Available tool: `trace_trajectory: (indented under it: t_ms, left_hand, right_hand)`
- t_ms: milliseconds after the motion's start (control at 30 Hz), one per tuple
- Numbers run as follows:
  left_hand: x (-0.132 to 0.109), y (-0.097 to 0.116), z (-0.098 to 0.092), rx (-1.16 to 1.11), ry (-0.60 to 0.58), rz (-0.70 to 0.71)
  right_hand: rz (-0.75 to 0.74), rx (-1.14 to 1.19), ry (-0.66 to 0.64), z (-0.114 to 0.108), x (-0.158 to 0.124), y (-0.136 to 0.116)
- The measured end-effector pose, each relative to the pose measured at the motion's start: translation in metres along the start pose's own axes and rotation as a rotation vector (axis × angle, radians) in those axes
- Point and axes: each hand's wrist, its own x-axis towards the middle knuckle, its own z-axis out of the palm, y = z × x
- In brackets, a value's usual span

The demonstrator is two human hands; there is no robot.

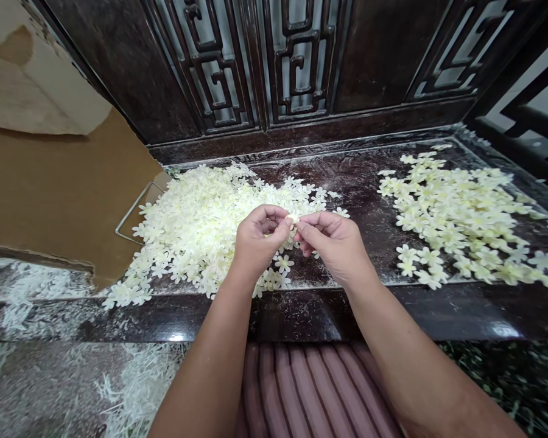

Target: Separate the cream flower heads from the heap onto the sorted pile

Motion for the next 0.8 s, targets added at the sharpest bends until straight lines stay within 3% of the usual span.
trace_trajectory:
  t_ms: [533, 800]
  left_hand:
    - [-0.006, -0.001, 0.005, 0.328, 0.042, 0.193]
    - [-0.004, 0.0, 0.001, 0.107, 0.012, 0.133]
  right_hand:
    - [-0.157, -0.205, 0.074, -0.004, 0.004, 0.005]
    - [-0.131, -0.231, 0.081, 0.002, 0.005, -0.004]
